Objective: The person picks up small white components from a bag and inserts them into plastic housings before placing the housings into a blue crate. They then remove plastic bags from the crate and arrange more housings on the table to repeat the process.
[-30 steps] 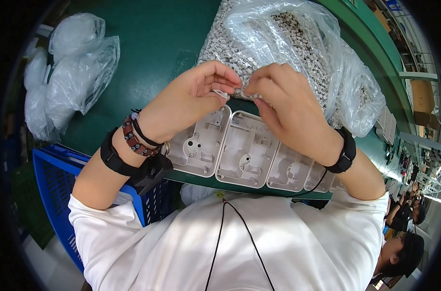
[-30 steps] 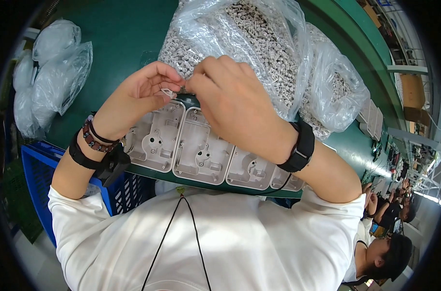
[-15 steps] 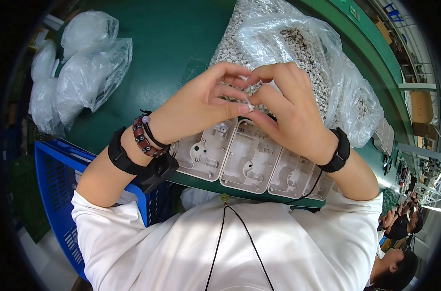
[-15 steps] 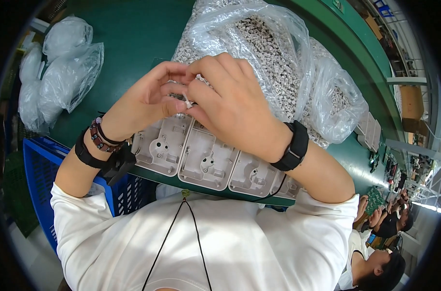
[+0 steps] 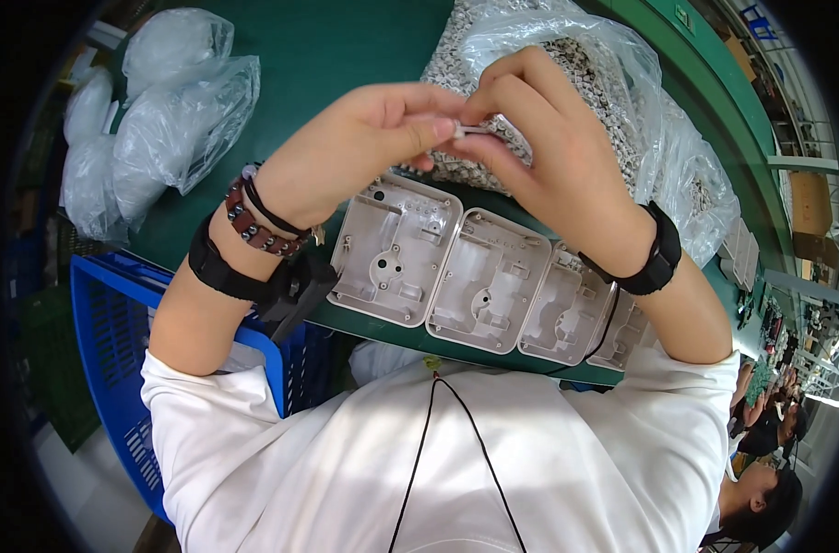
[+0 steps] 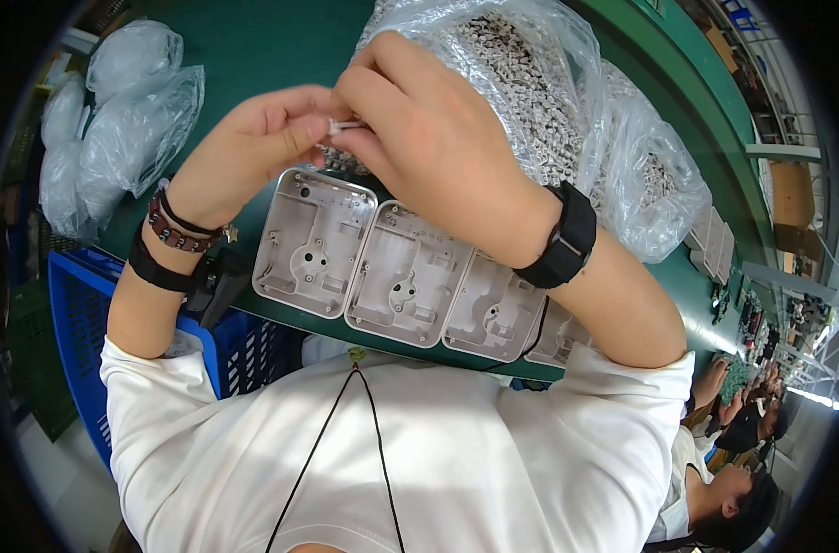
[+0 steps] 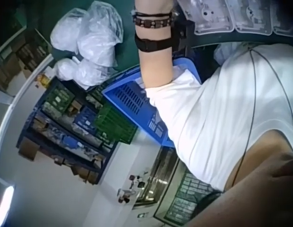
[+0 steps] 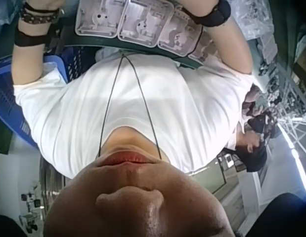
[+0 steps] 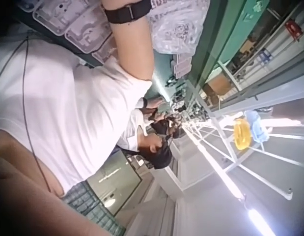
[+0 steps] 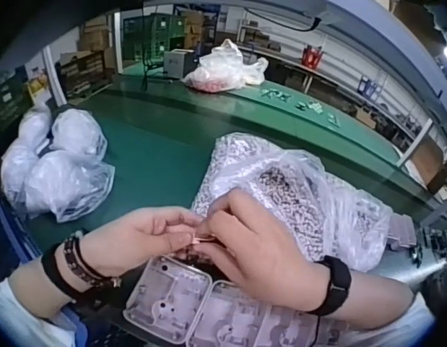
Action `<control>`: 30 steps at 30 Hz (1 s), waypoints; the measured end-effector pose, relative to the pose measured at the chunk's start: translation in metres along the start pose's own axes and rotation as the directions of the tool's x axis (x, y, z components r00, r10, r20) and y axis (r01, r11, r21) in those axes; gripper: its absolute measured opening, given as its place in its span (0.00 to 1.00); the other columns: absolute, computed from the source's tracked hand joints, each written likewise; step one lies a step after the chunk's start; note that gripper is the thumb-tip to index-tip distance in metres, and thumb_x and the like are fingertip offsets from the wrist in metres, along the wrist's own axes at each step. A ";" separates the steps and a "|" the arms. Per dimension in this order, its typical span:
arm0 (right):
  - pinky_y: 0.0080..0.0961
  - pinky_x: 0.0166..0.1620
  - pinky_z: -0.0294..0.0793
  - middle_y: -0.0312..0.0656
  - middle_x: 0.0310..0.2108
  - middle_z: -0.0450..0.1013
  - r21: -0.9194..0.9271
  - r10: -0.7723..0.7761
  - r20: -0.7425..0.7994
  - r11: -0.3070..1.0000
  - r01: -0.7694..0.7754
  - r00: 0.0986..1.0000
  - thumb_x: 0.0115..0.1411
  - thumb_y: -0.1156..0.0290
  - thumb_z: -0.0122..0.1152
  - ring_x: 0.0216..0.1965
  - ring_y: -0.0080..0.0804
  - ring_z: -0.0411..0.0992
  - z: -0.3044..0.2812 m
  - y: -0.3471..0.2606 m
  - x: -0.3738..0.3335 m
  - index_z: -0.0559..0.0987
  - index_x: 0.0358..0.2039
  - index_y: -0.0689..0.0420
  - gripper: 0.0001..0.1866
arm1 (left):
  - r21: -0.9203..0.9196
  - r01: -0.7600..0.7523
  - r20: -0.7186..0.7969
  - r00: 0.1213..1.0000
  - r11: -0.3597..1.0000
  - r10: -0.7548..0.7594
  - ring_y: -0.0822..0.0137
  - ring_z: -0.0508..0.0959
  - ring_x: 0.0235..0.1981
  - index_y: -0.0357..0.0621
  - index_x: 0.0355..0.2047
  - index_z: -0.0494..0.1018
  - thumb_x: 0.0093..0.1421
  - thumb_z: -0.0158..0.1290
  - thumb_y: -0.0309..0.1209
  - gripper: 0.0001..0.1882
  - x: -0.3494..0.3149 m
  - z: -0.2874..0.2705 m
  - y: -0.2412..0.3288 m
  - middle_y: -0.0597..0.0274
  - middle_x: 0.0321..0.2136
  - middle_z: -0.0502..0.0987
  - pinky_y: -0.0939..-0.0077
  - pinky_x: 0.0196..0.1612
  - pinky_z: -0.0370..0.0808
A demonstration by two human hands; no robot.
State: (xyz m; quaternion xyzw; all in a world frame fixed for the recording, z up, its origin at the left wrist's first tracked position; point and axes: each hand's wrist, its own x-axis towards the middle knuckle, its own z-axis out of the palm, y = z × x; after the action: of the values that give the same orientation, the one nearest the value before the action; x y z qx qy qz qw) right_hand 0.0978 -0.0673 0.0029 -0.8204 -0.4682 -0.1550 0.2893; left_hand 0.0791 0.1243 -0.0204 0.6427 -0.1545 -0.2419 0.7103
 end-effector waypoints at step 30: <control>0.25 0.44 0.59 0.34 0.37 0.65 -0.076 -0.126 0.449 0.981 0.178 0.885 0.42 0.70 0.56 0.42 0.29 0.62 0.081 -0.006 -0.005 0.78 0.20 0.53 0.04 | 0.813 0.197 0.102 0.878 0.547 -0.468 0.60 0.76 0.29 0.39 0.40 0.68 0.42 0.63 0.42 0.28 -0.021 -0.052 -0.012 0.57 0.23 0.76 0.70 0.31 0.70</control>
State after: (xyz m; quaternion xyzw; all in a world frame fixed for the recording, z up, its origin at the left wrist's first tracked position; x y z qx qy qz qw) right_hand 0.0881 -0.0180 -0.0617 -0.8102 -0.5748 -0.0136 0.1146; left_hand 0.0873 0.1780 -0.0373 0.8578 -0.2260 -0.3784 0.2647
